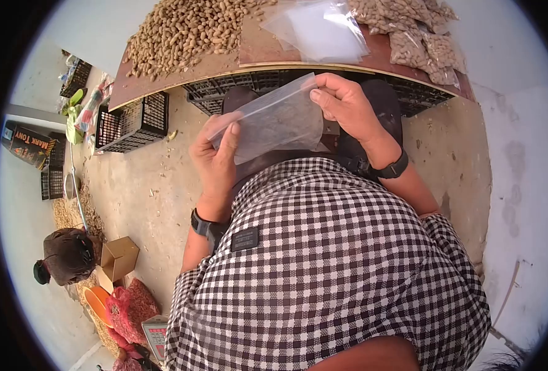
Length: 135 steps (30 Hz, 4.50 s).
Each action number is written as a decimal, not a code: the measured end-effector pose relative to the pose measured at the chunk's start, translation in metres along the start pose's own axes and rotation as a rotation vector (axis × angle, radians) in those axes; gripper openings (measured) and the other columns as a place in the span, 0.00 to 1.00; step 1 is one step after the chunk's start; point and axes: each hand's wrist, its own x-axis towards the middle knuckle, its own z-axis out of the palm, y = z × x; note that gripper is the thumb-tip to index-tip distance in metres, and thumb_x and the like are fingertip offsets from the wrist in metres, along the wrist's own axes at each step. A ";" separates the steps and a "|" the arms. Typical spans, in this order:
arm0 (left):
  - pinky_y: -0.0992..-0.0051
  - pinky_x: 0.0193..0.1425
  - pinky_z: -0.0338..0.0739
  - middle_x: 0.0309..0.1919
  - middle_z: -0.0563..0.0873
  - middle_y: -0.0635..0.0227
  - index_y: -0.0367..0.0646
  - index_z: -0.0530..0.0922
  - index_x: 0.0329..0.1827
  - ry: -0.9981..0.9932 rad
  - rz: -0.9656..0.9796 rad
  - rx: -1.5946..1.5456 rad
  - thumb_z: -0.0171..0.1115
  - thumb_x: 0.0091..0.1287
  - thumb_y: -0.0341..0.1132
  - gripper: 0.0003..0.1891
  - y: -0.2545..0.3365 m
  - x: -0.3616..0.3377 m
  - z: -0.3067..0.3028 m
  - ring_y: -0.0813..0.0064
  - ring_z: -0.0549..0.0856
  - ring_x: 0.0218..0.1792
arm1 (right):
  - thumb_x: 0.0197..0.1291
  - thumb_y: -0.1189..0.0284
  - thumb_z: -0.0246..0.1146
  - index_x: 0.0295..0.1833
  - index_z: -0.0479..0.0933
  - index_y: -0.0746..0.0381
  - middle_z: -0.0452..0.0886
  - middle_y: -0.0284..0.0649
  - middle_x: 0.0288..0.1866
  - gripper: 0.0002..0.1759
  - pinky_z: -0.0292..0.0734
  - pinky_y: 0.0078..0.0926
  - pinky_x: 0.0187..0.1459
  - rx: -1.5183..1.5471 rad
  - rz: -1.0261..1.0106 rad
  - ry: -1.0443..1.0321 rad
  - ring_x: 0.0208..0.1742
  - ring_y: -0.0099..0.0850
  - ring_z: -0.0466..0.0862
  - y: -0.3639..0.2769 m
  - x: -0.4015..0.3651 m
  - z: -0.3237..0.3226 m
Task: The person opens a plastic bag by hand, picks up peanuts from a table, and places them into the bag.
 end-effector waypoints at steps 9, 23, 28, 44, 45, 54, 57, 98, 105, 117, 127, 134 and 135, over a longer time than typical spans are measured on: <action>0.81 0.34 0.63 0.30 0.75 0.70 0.36 0.83 0.49 -0.120 0.176 0.039 0.62 0.69 0.34 0.12 0.001 -0.004 -0.008 0.80 0.71 0.30 | 0.67 0.70 0.60 0.45 0.80 0.65 0.69 0.23 0.21 0.09 0.60 0.12 0.23 0.088 -0.052 -0.016 0.22 0.11 0.64 0.009 0.011 0.003; 0.82 0.30 0.64 0.29 0.75 0.70 0.31 0.81 0.49 -0.047 0.162 0.220 0.62 0.69 0.32 0.12 0.010 -0.006 -0.018 0.83 0.72 0.28 | 0.65 0.73 0.61 0.63 0.70 0.64 0.65 0.22 0.20 0.21 0.57 0.12 0.25 0.166 -0.131 -0.039 0.22 0.11 0.62 0.008 0.021 0.030; 0.82 0.28 0.63 0.27 0.75 0.71 0.33 0.82 0.48 0.018 0.172 0.289 0.62 0.68 0.30 0.10 0.011 -0.001 -0.024 0.83 0.72 0.26 | 0.63 0.75 0.62 0.68 0.65 0.64 0.65 0.24 0.19 0.27 0.60 0.13 0.26 0.117 -0.228 0.018 0.22 0.13 0.63 -0.002 0.026 0.041; 0.79 0.42 0.73 0.32 0.81 0.69 0.34 0.79 0.52 -0.282 -0.197 -0.053 0.68 0.62 0.37 0.19 0.002 0.005 0.012 0.78 0.80 0.35 | 0.61 0.77 0.61 0.50 0.75 0.61 0.73 0.31 0.19 0.11 0.68 0.19 0.27 -0.192 -0.290 -0.189 0.21 0.19 0.72 0.012 0.023 0.042; 0.78 0.44 0.74 0.33 0.81 0.68 0.34 0.77 0.53 -0.311 -0.235 -0.174 0.68 0.62 0.42 0.22 -0.003 0.005 0.013 0.77 0.80 0.36 | 0.63 0.77 0.60 0.50 0.75 0.61 0.72 0.30 0.20 0.10 0.67 0.17 0.27 -0.184 -0.296 -0.193 0.22 0.17 0.71 0.014 0.022 0.042; 0.75 0.46 0.76 0.37 0.82 0.62 0.42 0.69 0.49 -0.440 -0.472 -0.547 0.45 0.65 0.71 0.36 -0.021 0.007 0.025 0.73 0.82 0.40 | 0.60 0.77 0.60 0.42 0.75 0.62 0.76 0.34 0.18 0.05 0.69 0.21 0.25 -0.176 -0.264 -0.231 0.20 0.22 0.75 0.016 0.022 0.033; 0.76 0.45 0.76 0.38 0.82 0.63 0.43 0.70 0.48 -0.537 -0.469 -0.637 0.48 0.67 0.66 0.31 -0.028 0.009 0.028 0.73 0.82 0.40 | 0.61 0.77 0.58 0.43 0.74 0.62 0.78 0.33 0.19 0.05 0.71 0.19 0.25 -0.166 -0.306 -0.239 0.20 0.21 0.78 0.017 0.020 0.026; 0.79 0.43 0.75 0.32 0.81 0.64 0.37 0.70 0.55 -0.356 -0.638 -0.539 0.44 0.73 0.58 0.29 -0.005 -0.003 0.064 0.76 0.80 0.35 | 0.64 0.73 0.62 0.47 0.75 0.62 0.78 0.28 0.22 0.08 0.76 0.15 0.32 0.027 -0.276 -0.333 0.26 0.18 0.84 0.011 0.003 0.013; 0.78 0.47 0.76 0.42 0.81 0.63 0.36 0.72 0.54 -0.327 -0.653 -0.583 0.46 0.74 0.54 0.26 -0.009 -0.006 0.060 0.77 0.80 0.41 | 0.61 0.74 0.63 0.51 0.76 0.61 0.69 0.23 0.25 0.13 0.59 0.12 0.26 0.070 -0.284 -0.336 0.25 0.11 0.65 0.017 -0.001 0.015; 0.79 0.43 0.75 0.38 0.81 0.66 0.40 0.73 0.50 -0.205 -0.656 -0.580 0.49 0.74 0.48 0.19 -0.008 -0.007 0.059 0.79 0.79 0.38 | 0.61 0.74 0.63 0.52 0.75 0.60 0.70 0.24 0.26 0.14 0.59 0.11 0.26 0.023 -0.321 -0.333 0.25 0.11 0.65 0.014 -0.001 0.015; 0.75 0.49 0.76 0.41 0.80 0.64 0.41 0.71 0.54 -0.307 -0.589 -0.640 0.49 0.73 0.47 0.18 -0.011 -0.008 0.056 0.76 0.80 0.42 | 0.63 0.77 0.62 0.49 0.74 0.63 0.75 0.30 0.28 0.10 0.82 0.18 0.39 0.085 -0.283 -0.366 0.33 0.19 0.84 0.012 -0.002 0.013; 0.68 0.57 0.77 0.50 0.79 0.62 0.42 0.67 0.65 -0.398 -0.592 -0.750 0.46 0.74 0.49 0.24 -0.023 -0.010 0.043 0.69 0.80 0.51 | 0.62 0.77 0.62 0.49 0.74 0.62 0.74 0.28 0.27 0.10 0.80 0.18 0.37 0.050 -0.278 -0.350 0.32 0.17 0.83 0.013 -0.002 0.015; 0.68 0.57 0.77 0.50 0.79 0.61 0.42 0.67 0.65 -0.412 -0.595 -0.782 0.46 0.74 0.48 0.24 -0.025 -0.010 0.042 0.69 0.80 0.51 | 0.62 0.77 0.62 0.49 0.75 0.62 0.74 0.28 0.27 0.10 0.79 0.18 0.36 0.039 -0.283 -0.349 0.32 0.17 0.82 0.013 -0.002 0.015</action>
